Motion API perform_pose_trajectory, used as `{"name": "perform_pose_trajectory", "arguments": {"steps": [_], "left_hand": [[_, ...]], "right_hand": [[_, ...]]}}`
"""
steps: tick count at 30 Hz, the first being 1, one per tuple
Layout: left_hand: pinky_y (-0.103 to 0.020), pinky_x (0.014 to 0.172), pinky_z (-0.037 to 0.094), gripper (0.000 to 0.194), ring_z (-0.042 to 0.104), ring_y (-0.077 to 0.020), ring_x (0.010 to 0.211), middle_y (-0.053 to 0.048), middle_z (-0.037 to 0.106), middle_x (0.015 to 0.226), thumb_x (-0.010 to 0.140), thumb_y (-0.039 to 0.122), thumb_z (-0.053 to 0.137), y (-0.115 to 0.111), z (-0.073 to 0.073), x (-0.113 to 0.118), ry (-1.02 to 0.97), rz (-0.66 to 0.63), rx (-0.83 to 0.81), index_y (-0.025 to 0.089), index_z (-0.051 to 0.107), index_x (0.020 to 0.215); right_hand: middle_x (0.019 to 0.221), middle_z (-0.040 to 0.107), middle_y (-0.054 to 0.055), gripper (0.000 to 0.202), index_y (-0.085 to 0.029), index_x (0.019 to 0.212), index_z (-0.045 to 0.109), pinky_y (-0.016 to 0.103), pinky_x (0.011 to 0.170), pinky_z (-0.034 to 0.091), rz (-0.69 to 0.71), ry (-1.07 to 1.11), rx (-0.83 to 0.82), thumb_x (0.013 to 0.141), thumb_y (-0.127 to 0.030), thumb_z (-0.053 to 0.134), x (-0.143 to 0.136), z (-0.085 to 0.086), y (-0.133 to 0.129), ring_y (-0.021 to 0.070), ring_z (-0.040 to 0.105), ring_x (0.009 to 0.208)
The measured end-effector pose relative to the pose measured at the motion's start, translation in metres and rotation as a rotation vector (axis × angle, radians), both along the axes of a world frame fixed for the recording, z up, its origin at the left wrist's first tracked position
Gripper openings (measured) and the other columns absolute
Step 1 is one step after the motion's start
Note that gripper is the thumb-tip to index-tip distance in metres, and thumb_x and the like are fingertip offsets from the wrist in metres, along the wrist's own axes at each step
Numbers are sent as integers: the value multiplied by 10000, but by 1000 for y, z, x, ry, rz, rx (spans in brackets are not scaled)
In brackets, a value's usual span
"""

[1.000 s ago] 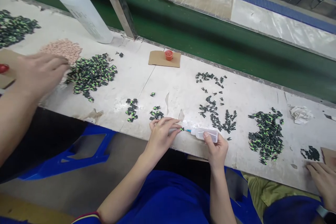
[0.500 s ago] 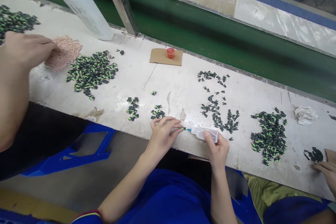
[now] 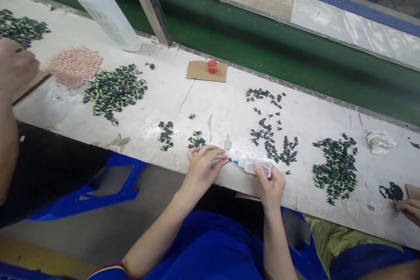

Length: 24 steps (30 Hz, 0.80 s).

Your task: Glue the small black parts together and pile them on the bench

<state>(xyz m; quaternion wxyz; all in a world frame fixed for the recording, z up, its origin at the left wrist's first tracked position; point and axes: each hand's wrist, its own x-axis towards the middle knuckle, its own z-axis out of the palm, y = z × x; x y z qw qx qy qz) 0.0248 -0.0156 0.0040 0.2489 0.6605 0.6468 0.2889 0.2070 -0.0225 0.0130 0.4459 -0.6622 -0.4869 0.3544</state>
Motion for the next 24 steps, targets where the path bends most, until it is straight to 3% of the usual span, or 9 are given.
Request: {"name": "perform_pose_trajectory", "arguments": {"steps": [18,24], "left_hand": [[-476,931,344,100,653,-253,1006,-27,772,875,815,178,679,-1,-3,0,9,8,26,248,680,887],[-462,930,328,141,643,-247,1022,-5,774,835,824,178,671,-1,-4,0,-9,3,22,259,674,939]], "right_hand": [[523,544,-18,310,-167,581,614,249,482,410,-53,35,-2,725,-437,667,4,-6,-1,131,482,505],[734,669,41,261,-163,826,640,306,595,496,-116,239,130,741,-408,666,9,-13,3,193,634,667]]}}
